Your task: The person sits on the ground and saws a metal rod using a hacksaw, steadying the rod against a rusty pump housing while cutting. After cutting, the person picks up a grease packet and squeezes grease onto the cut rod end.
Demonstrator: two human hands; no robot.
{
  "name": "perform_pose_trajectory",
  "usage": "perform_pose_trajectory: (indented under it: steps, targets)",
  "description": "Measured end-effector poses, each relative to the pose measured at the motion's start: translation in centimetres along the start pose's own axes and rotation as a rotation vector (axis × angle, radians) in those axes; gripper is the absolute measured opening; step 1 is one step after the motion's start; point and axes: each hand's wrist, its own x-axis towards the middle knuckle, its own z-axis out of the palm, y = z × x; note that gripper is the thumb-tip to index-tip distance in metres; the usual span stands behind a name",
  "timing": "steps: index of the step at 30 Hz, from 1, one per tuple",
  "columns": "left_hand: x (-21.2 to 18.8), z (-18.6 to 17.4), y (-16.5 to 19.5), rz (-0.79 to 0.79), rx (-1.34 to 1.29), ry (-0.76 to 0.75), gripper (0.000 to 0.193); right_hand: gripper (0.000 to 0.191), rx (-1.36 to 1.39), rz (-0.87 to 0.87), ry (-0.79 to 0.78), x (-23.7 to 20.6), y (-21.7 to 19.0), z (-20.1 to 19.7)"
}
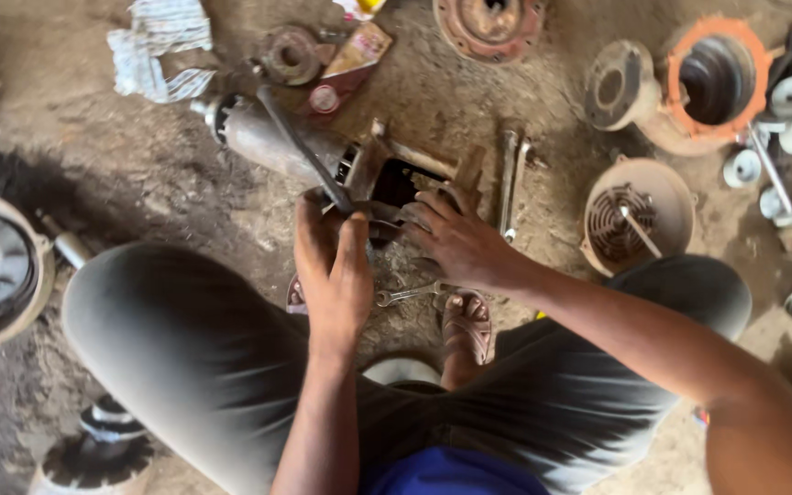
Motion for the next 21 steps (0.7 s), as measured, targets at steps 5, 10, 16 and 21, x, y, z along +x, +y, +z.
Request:
perform_pose_trajectory:
  steps: [5,10,16,21]
  targets:
    - [-0.1,0.4,-1.4,-0.062,0.026,-0.043,0.033,0.049,0.064,-0.04,-0.113,-1.2,3.3,2.0]
    - [0.0,0.7,-2.3,-0.02,0.05,-0.047,0.043,0.057,0.129,-0.097,-0.095,-0.8,2.4,2.2]
    - [-0.2,-0.6,0.5,0.772,1.234,-0.034,0.022,0.046,0.037,0.035,0.331,-6.9,4.4,-8.4]
    - [-0.8,0.8,0.2,0.169,0.177,-0.07,0.023,0.027,0.183,0.572,0.76,-23.1,6.1,-11.8]
